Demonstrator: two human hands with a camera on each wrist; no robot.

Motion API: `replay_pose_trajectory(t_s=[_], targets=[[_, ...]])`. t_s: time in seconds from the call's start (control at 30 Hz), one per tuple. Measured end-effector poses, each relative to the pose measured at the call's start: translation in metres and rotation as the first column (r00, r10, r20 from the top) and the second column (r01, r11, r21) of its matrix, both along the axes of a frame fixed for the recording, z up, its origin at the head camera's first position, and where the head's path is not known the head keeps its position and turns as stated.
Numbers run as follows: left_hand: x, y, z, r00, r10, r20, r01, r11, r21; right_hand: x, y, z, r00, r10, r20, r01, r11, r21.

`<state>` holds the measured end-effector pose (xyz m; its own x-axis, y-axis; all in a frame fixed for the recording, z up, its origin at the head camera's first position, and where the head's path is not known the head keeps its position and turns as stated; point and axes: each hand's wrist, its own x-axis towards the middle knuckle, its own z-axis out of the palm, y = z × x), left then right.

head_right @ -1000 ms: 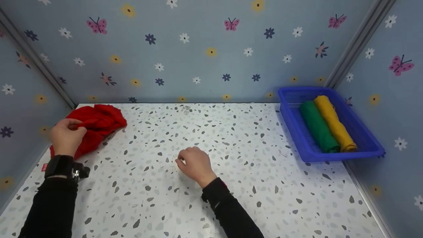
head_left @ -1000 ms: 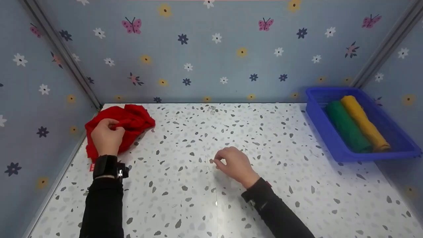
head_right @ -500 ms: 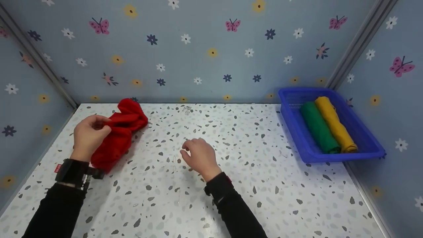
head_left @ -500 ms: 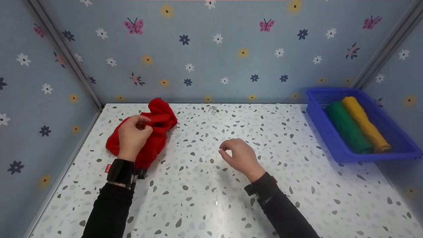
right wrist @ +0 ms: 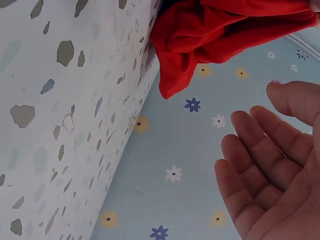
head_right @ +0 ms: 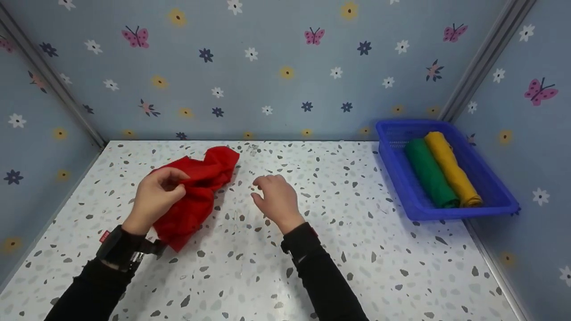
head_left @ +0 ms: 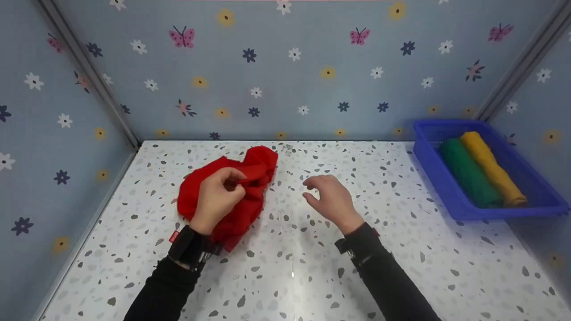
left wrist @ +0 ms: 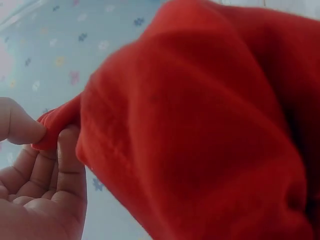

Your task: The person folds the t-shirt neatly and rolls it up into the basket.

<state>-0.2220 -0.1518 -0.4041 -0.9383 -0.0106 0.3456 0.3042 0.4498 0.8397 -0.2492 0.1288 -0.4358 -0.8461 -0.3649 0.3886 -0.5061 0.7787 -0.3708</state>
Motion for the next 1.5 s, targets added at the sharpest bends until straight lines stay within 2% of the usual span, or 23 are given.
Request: replay_pose_trajectory(t_s=[0.3,0.5,0.63,0.83,0.93,1.0,1.17,1.3,1.4,1.5], targets=[[0.023,0.026,0.005,0.989,-0.149,-0.01,0.149,0.988,0.039,-0.01,0.005,0.001,1.0,0.011,0.018,-0.011,1.0,0.009],[0.038,0.038,0.007,0.967,-0.253,-0.022,0.254,0.966,0.041,-0.016,0.01,-0.007,0.994,-0.007,0.105,0.002,0.999,0.05],[0.044,0.046,0.006,0.949,-0.316,-0.011,0.316,0.948,0.042,-0.022,0.018,-0.016,0.972,-0.047,0.23,0.025,0.995,0.098],[0.05,0.056,0.005,0.927,-0.376,0.004,0.376,0.926,0.036,-0.025,0.026,-0.031,0.917,-0.11,0.383,0.068,0.99,0.121],[0.052,0.059,0.003,0.921,-0.389,0.01,0.388,0.921,0.037,-0.025,0.026,-0.04,0.893,-0.133,0.43,0.09,0.989,0.118],[0.053,0.06,0.002,0.919,-0.393,0.02,0.392,0.919,0.037,-0.025,0.024,-0.045,0.89,-0.136,0.435,0.092,0.988,0.121],[0.054,0.059,0.0,0.918,-0.396,0.027,0.395,0.918,0.037,-0.022,0.021,-0.052,0.927,-0.119,0.356,0.076,0.988,0.133],[0.054,0.052,0.001,0.934,-0.356,0.008,0.356,0.934,0.031,-0.021,0.03,-0.048,0.943,-0.148,0.297,0.117,0.986,0.118],[0.053,0.044,0.002,0.954,-0.3,-0.002,0.3,0.954,0.026,-0.021,0.044,-0.039,0.944,-0.18,0.278,0.157,0.982,0.103],[0.051,0.035,0.004,0.966,-0.258,-0.002,0.258,0.965,0.036,-0.019,0.061,-0.025,0.947,-0.199,0.252,0.182,0.979,0.089]])
